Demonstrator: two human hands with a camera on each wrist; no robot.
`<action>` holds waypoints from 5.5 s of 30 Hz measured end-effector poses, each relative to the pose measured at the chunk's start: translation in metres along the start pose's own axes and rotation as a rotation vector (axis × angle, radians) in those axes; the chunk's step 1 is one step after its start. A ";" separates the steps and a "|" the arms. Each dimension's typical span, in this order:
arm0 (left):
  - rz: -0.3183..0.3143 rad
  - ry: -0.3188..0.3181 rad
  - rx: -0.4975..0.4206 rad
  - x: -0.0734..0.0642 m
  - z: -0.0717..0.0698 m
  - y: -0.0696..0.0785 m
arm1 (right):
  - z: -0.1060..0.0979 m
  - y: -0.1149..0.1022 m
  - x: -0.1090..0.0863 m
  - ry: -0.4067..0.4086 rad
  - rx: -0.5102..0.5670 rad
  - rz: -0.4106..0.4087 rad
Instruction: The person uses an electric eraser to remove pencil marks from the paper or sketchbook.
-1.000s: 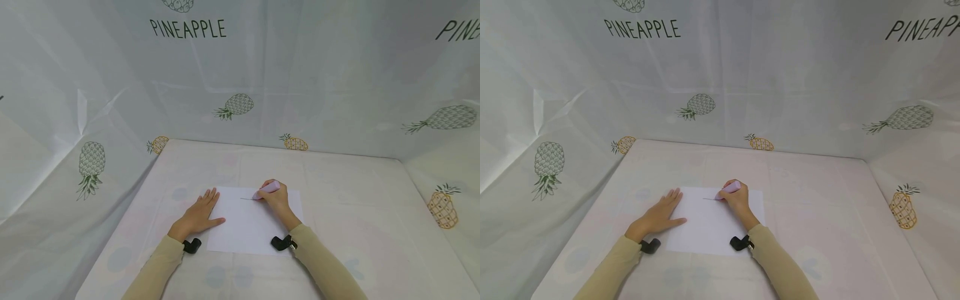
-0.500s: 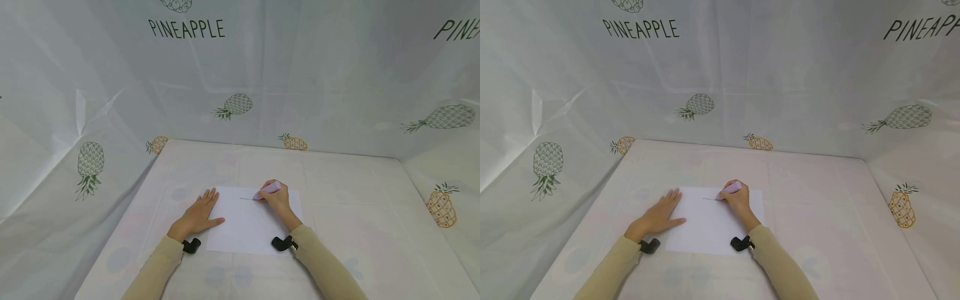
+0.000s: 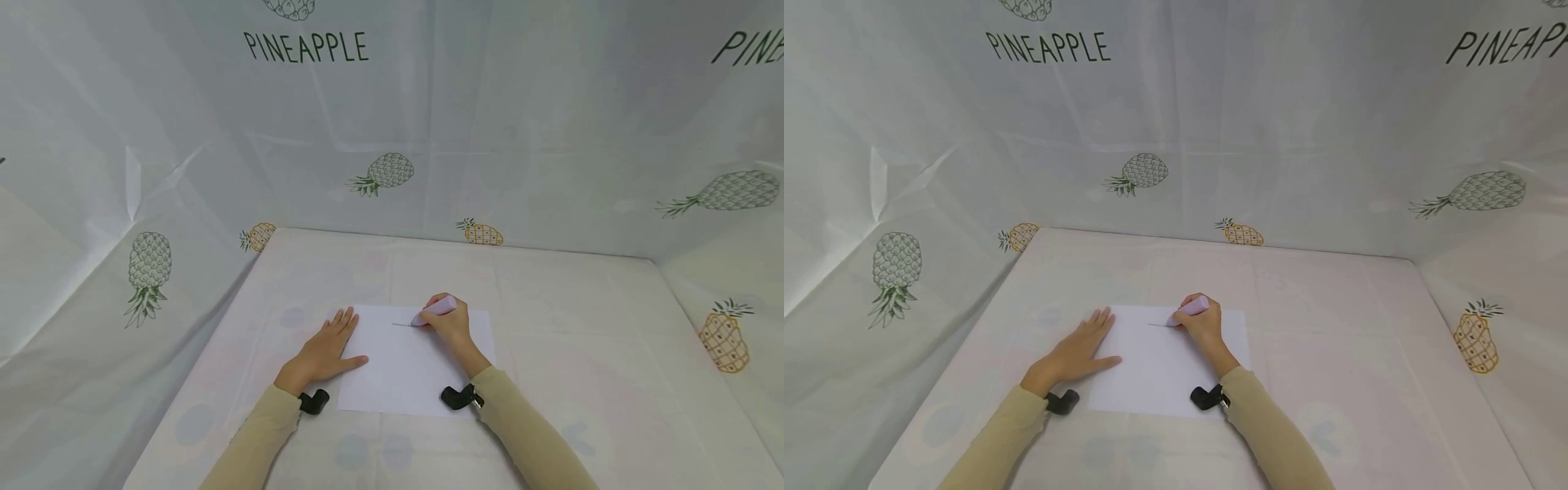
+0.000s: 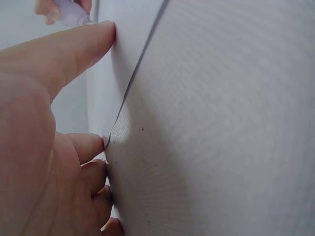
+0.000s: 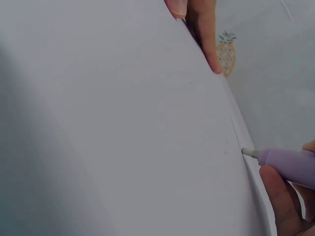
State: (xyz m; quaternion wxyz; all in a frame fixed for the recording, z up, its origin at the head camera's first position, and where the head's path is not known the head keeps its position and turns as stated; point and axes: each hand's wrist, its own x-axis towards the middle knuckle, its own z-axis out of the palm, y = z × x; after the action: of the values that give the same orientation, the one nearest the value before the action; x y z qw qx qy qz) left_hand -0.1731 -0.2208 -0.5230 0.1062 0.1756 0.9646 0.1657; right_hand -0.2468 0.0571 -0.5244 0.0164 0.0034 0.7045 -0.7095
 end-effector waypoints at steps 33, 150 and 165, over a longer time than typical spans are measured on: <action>-0.009 -0.009 0.006 0.001 0.000 -0.001 | -0.003 0.010 0.001 0.047 -0.012 -0.040; -0.007 -0.011 -0.006 -0.001 -0.002 0.001 | 0.003 0.011 0.003 0.018 -0.056 -0.105; -0.010 -0.012 0.005 -0.001 -0.003 0.002 | -0.007 0.005 0.002 0.000 -0.061 -0.046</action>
State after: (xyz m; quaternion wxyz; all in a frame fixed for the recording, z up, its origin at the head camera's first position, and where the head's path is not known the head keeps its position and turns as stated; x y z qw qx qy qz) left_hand -0.1727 -0.2204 -0.5191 0.1126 0.1720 0.9652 0.1617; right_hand -0.2488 0.0644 -0.5295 0.0003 -0.0134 0.7257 -0.6879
